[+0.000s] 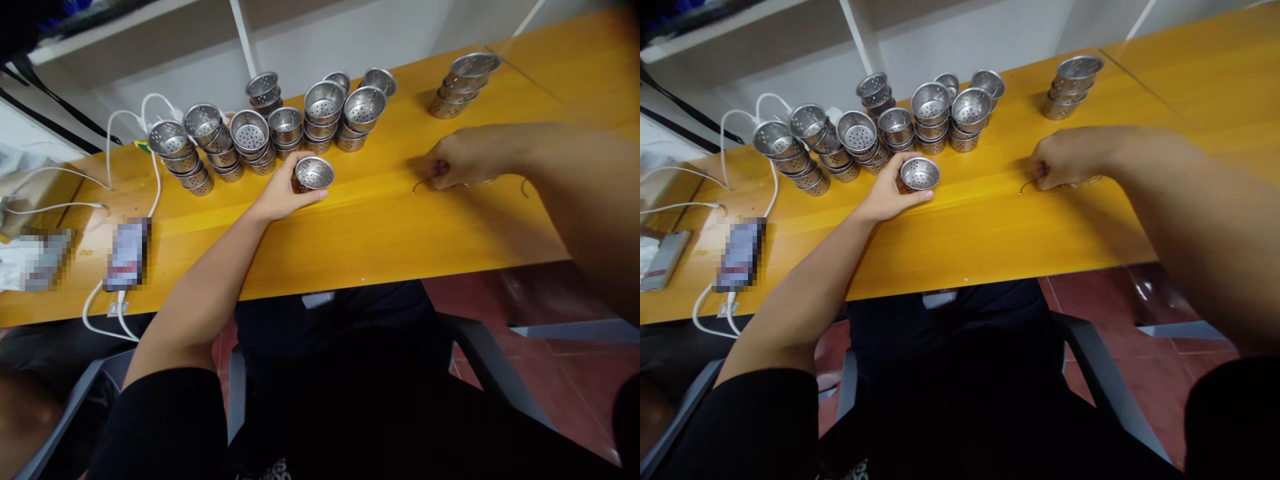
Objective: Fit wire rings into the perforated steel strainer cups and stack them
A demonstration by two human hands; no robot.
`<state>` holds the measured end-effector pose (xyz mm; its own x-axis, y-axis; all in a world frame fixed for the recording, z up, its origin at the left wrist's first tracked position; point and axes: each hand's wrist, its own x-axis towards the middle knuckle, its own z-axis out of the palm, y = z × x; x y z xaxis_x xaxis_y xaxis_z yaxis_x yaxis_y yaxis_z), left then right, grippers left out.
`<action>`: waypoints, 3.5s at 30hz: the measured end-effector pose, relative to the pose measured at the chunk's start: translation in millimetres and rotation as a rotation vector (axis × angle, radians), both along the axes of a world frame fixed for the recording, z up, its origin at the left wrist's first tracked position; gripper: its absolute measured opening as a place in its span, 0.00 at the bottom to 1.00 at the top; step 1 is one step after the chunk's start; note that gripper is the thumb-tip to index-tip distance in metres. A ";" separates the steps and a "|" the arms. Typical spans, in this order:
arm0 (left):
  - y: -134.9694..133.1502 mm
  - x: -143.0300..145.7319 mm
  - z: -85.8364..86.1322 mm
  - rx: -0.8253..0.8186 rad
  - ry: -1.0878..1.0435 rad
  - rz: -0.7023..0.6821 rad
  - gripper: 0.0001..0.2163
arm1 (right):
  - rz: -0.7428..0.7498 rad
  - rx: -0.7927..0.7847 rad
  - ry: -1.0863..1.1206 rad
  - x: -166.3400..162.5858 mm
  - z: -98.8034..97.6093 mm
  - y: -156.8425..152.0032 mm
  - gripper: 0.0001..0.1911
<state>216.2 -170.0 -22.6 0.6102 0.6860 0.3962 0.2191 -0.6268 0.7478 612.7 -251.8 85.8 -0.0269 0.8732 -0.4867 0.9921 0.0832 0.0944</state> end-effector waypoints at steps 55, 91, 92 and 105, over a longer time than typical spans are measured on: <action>17.3 -1.1 -5.9 0.063 -0.056 0.171 0.57 | 0.054 0.722 1.193 -158.7 -50.0 31.0 0.21; 21.3 -8.1 -12.6 0.105 -0.081 0.010 0.47 | 0.241 0.251 1.717 -148.3 -47.3 39.3 0.39; 22.0 -8.7 -13.2 0.107 -0.080 0.010 0.46 | 0.257 0.248 1.733 -148.2 -49.0 40.7 0.39; 24.1 -9.2 -15.7 0.116 -0.064 0.013 0.46 | 0.252 0.284 1.693 -150.2 -50.1 41.0 0.38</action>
